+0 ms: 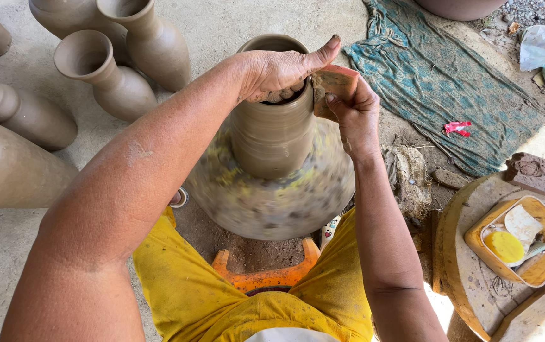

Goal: The person shapes the rim and neck of a large clay pot on a spinning wheel by hand and with a damp cloth, then smooths the surface using a wooden paddle.

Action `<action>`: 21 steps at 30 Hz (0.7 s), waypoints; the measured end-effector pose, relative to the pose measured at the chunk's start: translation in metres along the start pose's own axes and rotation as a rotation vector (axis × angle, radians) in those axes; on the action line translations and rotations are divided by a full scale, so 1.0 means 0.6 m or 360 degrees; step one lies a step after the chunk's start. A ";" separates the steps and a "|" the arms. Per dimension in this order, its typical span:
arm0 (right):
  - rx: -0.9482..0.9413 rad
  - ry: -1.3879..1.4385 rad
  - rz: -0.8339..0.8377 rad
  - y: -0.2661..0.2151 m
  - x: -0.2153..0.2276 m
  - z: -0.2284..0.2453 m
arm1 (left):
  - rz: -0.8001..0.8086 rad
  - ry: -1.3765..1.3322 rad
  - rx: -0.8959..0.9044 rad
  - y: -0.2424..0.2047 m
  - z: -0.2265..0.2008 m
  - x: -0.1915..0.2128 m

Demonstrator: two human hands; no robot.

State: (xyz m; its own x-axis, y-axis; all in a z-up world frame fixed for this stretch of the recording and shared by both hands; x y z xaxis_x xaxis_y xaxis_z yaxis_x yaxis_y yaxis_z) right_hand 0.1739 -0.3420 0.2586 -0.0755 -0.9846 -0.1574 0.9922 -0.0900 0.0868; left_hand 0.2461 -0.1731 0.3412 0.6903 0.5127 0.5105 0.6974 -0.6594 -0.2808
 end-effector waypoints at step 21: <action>0.0045 0.0007 0.0028 -0.006 0.000 0.007 | 0.0135 0.0025 0.0047 -0.010 -0.017 -0.015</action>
State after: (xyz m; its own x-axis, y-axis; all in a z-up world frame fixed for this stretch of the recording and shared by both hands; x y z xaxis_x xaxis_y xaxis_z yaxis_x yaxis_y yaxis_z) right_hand 0.1700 -0.3420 0.2624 -0.0573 -0.9855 -0.1599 0.9901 -0.0766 0.1173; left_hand 0.2336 -0.1790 0.3466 0.7443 0.4467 0.4964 0.6420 -0.6835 -0.3474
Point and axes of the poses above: each hand's wrist, its own y-axis towards the middle knuckle, its own x-axis out of the back of the hand, z = x × y, the point moved 3 cm from there along y, towards the middle knuckle, and after that the axes turned 12 degrees about -x, right-handed, at the moved point
